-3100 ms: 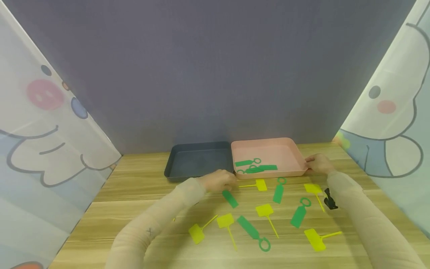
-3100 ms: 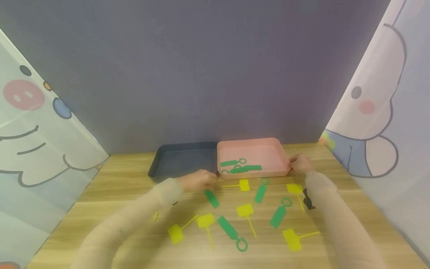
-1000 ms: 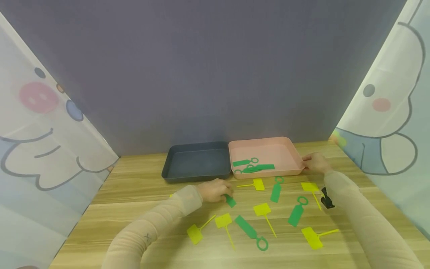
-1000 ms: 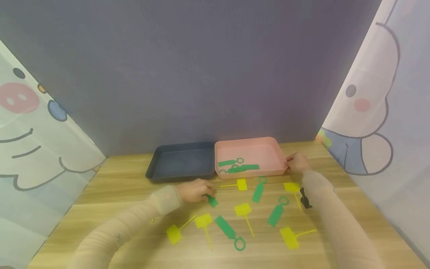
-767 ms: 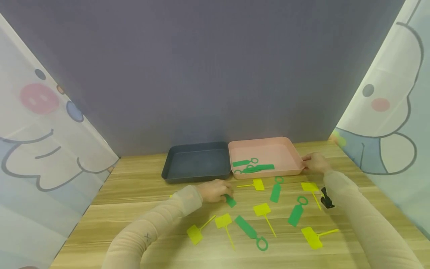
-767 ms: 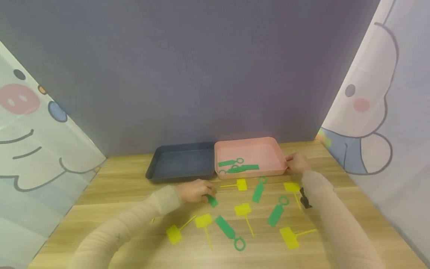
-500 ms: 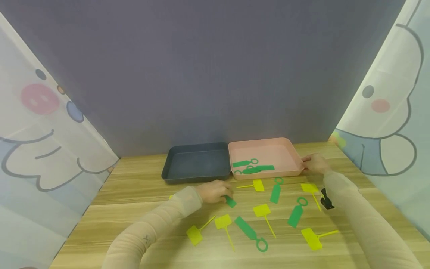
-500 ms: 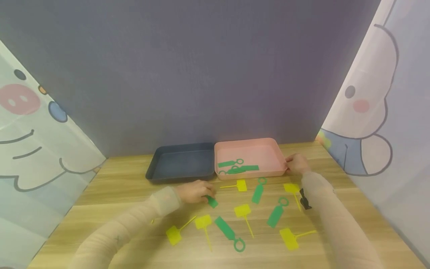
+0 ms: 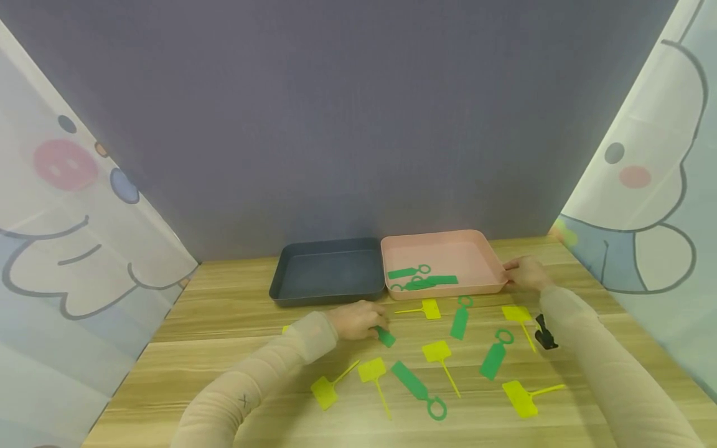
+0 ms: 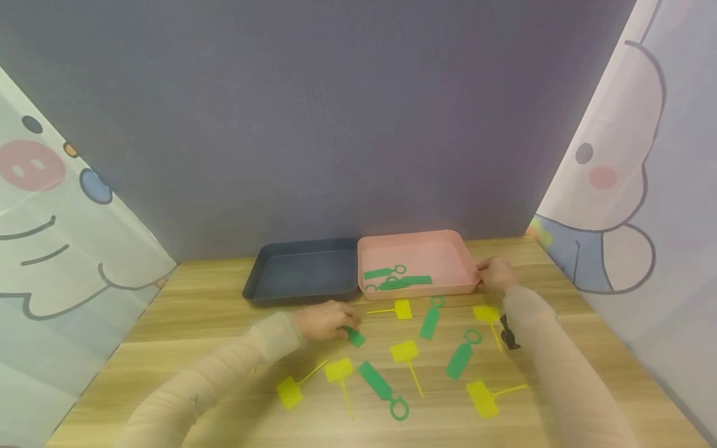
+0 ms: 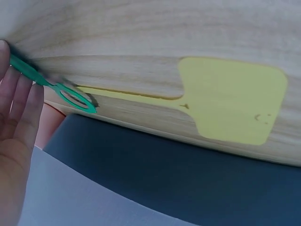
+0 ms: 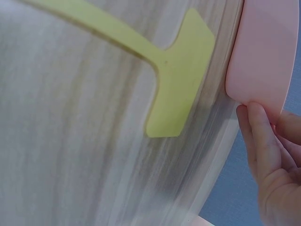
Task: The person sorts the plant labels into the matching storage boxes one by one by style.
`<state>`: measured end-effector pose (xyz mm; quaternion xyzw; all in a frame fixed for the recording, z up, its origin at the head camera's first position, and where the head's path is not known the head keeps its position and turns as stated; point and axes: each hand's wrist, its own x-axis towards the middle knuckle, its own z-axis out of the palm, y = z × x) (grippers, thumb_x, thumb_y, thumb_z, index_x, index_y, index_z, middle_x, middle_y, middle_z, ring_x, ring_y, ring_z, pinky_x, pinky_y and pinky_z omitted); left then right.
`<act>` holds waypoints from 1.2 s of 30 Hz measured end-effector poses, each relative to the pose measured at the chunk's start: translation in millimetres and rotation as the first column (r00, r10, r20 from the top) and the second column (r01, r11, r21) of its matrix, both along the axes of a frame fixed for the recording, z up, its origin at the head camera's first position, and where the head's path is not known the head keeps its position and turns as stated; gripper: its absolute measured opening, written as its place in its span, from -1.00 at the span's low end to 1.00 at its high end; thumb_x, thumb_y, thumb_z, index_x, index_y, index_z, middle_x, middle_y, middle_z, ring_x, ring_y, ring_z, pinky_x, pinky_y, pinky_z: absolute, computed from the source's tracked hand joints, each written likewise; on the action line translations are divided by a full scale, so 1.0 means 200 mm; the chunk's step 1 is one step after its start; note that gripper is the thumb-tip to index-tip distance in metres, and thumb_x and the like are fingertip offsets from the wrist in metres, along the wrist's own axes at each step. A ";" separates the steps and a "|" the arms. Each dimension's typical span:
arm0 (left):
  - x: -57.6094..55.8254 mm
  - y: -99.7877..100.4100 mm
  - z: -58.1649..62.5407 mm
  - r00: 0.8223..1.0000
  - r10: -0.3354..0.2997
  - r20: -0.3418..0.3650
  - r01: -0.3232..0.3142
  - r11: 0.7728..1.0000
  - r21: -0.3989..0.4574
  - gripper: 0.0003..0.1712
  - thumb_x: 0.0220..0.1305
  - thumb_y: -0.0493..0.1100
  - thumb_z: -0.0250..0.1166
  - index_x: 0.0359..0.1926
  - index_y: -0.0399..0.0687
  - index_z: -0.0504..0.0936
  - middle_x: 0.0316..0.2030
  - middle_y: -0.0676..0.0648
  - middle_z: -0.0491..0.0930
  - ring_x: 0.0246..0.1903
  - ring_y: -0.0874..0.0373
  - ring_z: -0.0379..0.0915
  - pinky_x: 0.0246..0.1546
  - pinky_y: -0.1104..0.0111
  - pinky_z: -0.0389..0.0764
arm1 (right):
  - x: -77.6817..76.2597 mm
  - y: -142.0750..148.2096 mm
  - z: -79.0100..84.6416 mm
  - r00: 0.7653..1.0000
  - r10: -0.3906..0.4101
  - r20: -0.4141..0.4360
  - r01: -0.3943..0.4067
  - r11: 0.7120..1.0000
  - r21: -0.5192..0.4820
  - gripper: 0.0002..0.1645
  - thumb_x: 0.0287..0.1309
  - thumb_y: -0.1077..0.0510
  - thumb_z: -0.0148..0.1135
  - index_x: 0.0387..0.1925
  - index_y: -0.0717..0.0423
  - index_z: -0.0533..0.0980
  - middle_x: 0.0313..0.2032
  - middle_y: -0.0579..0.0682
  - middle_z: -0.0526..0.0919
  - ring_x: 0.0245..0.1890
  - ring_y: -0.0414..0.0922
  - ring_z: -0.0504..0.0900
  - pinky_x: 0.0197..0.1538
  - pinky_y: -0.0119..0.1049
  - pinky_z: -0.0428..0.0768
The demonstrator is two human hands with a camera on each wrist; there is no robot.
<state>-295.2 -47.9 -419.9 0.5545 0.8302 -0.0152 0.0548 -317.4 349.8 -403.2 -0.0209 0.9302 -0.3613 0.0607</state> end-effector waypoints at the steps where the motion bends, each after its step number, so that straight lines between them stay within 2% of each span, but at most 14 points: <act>1: 0.00 0.00 0.00 1.000 -0.003 -0.005 0.003 1.000 0.001 -0.69 0.11 -0.14 0.30 -0.08 -0.04 0.64 -0.13 0.06 0.55 -0.13 0.28 0.50 -0.12 0.64 0.49 | 0.00 0.00 0.00 1.000 0.003 -0.002 -0.003 1.000 0.005 -0.57 0.13 0.32 0.04 -0.06 0.66 0.37 -0.16 0.48 0.55 -0.41 -0.17 0.62 -0.35 -0.41 0.63; 9: 0.01 0.03 0.03 1.000 -0.010 -0.025 0.011 1.000 0.014 -0.66 0.12 -0.15 0.30 -0.04 -0.03 0.62 -0.05 0.03 0.55 -0.04 0.24 0.49 -0.01 0.54 0.50 | 0.00 0.00 0.00 1.000 0.003 -0.004 -0.003 1.000 0.018 -0.57 0.14 0.31 0.03 -0.05 0.65 0.37 -0.16 0.47 0.55 -0.39 -0.14 0.63 -0.34 -0.40 0.63; 14: 0.03 0.05 0.06 1.000 -0.009 -0.030 0.009 1.000 0.023 -0.69 0.12 -0.16 0.30 -0.06 -0.03 0.64 -0.16 0.05 0.56 -0.17 0.30 0.50 -0.15 0.62 0.50 | 0.00 0.00 0.00 1.000 0.013 -0.010 -0.013 1.000 0.023 -0.56 0.13 0.31 0.03 -0.05 0.65 0.37 -0.17 0.46 0.56 -0.40 -0.18 0.61 -0.36 -0.45 0.60; 19: 0.04 0.09 0.10 1.000 -0.009 -0.015 0.010 0.999 0.038 -0.69 0.12 -0.16 0.30 -0.07 -0.05 0.64 -0.25 0.06 0.54 -0.29 0.35 0.46 -0.28 0.70 0.45 | 0.00 0.00 0.00 1.000 0.019 -0.009 -0.019 1.000 0.015 -0.55 0.12 0.32 0.04 -0.05 0.66 0.36 -0.16 0.47 0.56 -0.42 -0.19 0.61 -0.36 -0.42 0.62; 27: 0.07 0.15 0.15 1.000 -0.027 -0.016 0.028 0.998 0.064 -0.70 0.13 -0.19 0.29 -0.07 -0.06 0.64 -0.24 0.07 0.53 -0.28 0.34 0.43 -0.26 0.73 0.42 | 0.00 0.01 0.00 1.000 0.018 -0.009 -0.018 1.000 0.019 -0.55 0.11 0.31 0.06 -0.06 0.65 0.38 -0.18 0.44 0.58 -0.43 -0.20 0.60 -0.39 -0.45 0.60; 30: 0.07 0.17 0.18 0.998 -0.043 -0.043 0.046 0.995 0.083 -0.72 0.15 -0.21 0.28 -0.07 -0.07 0.64 -0.19 0.05 0.53 -0.25 0.31 0.42 -0.24 0.70 0.43 | 0.00 0.01 0.00 1.000 0.020 -0.013 -0.019 0.999 0.025 -0.55 0.11 0.30 0.06 -0.06 0.65 0.38 -0.20 0.43 0.59 -0.46 -0.23 0.58 -0.41 -0.47 0.58; 36: 0.06 0.24 0.24 0.989 -0.072 -0.129 0.084 0.992 0.095 -0.70 0.17 -0.23 0.26 -0.04 -0.08 0.61 -0.05 -0.01 0.55 -0.09 0.21 0.47 -0.05 0.57 0.48 | 0.01 0.00 0.01 1.000 0.020 -0.013 -0.020 1.000 0.005 -0.55 0.12 0.31 0.03 -0.05 0.67 0.36 -0.18 0.46 0.56 -0.47 -0.25 0.56 -0.42 -0.49 0.57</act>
